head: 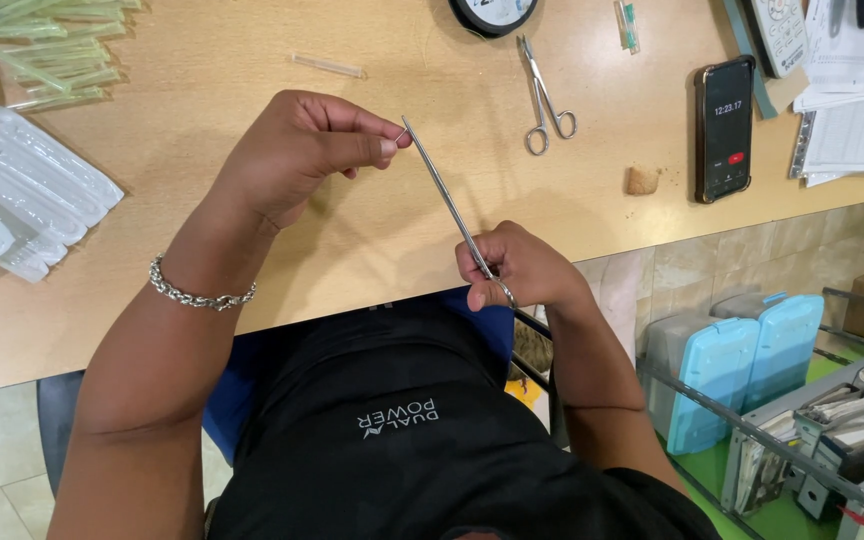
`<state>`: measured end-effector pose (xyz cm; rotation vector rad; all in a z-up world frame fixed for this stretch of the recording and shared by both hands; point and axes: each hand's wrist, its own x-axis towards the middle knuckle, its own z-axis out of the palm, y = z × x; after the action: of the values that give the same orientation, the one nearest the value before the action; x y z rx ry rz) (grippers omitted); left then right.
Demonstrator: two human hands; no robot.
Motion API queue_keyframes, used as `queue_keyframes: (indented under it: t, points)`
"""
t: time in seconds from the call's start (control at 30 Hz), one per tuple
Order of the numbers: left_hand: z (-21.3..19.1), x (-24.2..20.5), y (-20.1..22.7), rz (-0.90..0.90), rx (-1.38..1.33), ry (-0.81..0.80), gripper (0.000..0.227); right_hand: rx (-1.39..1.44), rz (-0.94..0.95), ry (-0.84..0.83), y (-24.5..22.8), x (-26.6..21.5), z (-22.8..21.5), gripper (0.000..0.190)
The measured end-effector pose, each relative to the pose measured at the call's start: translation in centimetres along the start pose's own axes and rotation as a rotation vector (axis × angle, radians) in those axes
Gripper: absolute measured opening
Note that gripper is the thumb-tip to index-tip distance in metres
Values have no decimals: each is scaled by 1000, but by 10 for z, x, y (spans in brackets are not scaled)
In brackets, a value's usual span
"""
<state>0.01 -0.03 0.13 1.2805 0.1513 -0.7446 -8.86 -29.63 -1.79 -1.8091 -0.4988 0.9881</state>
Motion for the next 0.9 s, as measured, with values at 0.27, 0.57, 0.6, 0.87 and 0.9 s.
queue_keyframes:
  t: [0.27,0.57,0.6,0.87,0.9]
  points:
    - [-2,0,0,20,21,-2,16,-23,28,17,10,1,5,39]
    - [-1,-1,0,4,19,2,17,-41,4,21,4,2,6,43]
    - [-1,-1,0,5,16,0,17,-40,16,8,1,3,6,46]
    - [-3,-2,0,22,21,-25,16,-22,24,-33,-1,4,5,51]
    - [-2,-3,0,23,29,-41,16,-9,31,-49,-4,3,5,56]
